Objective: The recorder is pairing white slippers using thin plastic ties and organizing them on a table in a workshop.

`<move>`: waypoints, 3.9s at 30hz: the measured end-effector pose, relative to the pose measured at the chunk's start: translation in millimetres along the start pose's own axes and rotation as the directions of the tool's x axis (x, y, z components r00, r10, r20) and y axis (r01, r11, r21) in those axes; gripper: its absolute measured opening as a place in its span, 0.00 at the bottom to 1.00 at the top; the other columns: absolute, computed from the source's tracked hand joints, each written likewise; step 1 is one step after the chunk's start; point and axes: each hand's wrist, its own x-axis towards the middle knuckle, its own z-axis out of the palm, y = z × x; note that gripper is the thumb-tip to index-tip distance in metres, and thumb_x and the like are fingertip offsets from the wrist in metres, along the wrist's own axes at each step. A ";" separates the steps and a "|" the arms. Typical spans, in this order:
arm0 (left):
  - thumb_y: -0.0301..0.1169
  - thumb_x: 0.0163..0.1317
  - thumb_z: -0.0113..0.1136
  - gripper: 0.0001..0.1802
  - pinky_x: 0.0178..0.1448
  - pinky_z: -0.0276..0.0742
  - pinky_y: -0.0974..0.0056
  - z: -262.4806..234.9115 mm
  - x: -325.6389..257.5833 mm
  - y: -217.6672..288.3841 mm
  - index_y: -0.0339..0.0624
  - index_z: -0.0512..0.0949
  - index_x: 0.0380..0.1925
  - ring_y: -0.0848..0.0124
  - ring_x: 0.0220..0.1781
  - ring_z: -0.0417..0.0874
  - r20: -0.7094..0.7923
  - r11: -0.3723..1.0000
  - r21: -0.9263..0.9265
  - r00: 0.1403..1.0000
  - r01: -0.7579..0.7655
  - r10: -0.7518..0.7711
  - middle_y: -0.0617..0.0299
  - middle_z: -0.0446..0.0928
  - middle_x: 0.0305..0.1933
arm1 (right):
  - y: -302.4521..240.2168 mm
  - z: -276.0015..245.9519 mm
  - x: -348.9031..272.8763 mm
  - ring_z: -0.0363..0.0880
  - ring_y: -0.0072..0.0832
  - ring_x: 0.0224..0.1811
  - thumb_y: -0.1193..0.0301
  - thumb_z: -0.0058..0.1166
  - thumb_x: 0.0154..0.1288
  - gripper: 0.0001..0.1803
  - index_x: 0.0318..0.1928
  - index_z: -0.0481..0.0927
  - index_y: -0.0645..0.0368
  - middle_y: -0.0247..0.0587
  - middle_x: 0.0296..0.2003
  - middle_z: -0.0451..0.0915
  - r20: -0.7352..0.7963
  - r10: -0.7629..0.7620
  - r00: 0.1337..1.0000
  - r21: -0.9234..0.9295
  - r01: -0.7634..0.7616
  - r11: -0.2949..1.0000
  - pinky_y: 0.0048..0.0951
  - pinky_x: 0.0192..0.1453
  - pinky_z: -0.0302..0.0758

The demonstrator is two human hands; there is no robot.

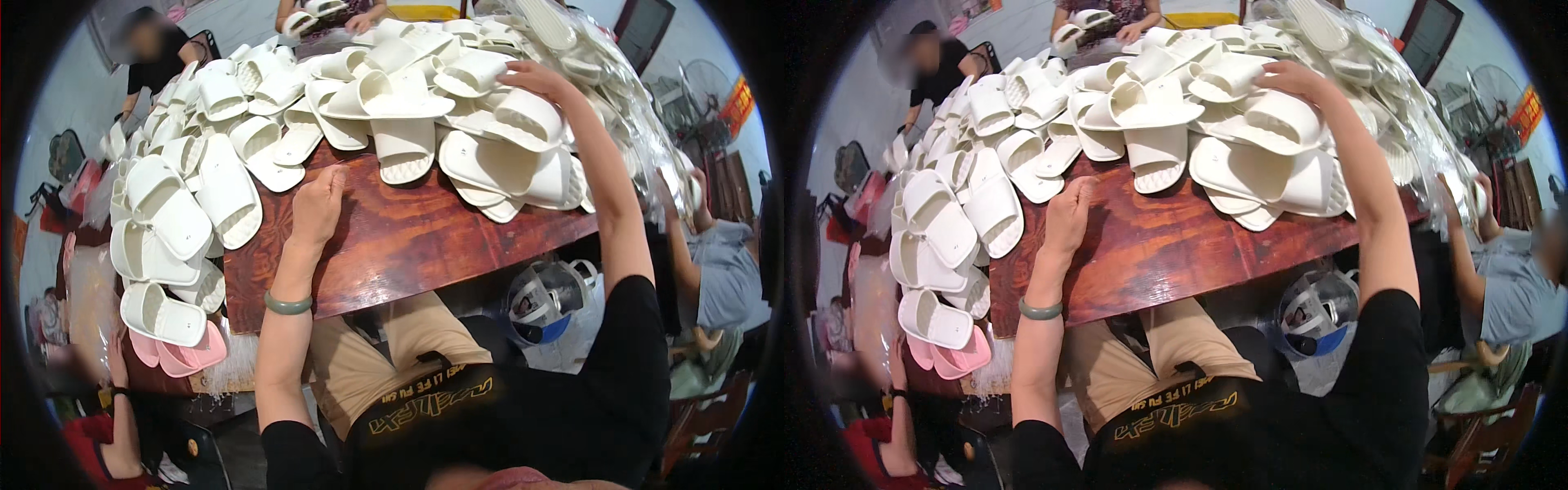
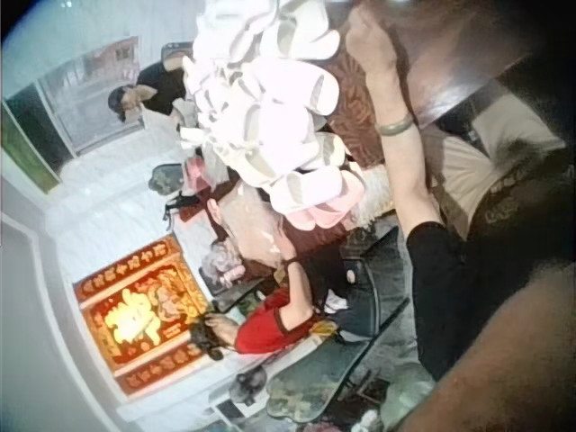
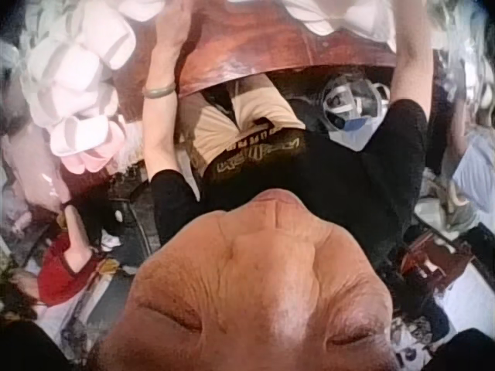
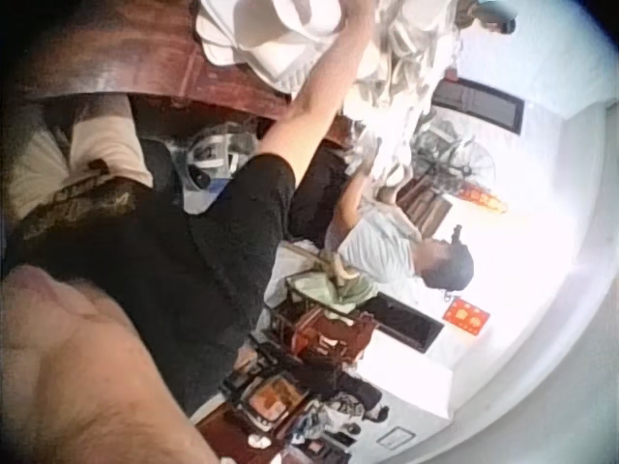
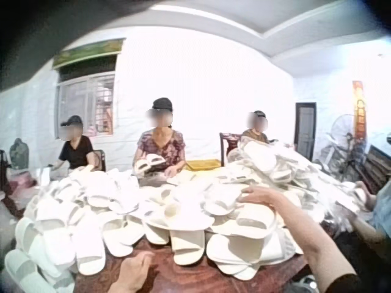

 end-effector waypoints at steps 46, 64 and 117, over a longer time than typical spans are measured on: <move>0.33 0.69 0.45 0.12 0.29 0.69 0.71 -74.1 -146.3 152.9 0.39 0.76 0.41 0.74 0.21 0.73 0.214 0.662 -0.749 0.957 0.034 0.194 0.61 0.74 0.22 | -236.9 146.6 -262.9 0.66 0.29 0.61 0.64 0.40 0.70 0.21 0.56 0.70 0.65 0.46 0.56 0.71 0.491 -0.610 0.622 0.844 -0.165 0.510 0.30 0.63 0.60; 0.37 0.69 0.44 0.18 0.52 0.68 0.67 -45.6 -155.9 138.1 0.35 0.77 0.46 0.68 0.46 0.74 0.364 0.455 -0.842 0.928 0.291 0.080 0.55 0.76 0.42 | -211.0 33.3 -312.1 0.76 0.34 0.20 0.83 0.51 0.53 0.07 0.34 0.78 0.67 0.47 0.19 0.74 0.443 -0.329 0.834 0.116 0.311 0.943 0.26 0.26 0.69; 0.44 0.66 0.46 0.23 0.37 0.70 0.70 -108.1 -69.4 -59.7 0.33 0.79 0.38 0.73 0.32 0.76 0.115 0.829 -0.205 0.854 0.519 -0.507 0.58 0.81 0.36 | -231.7 231.7 -179.5 0.78 0.48 0.26 0.71 0.51 0.56 0.07 0.33 0.80 0.57 0.53 0.22 0.77 0.117 -0.659 0.743 0.137 0.646 0.751 0.44 0.32 0.73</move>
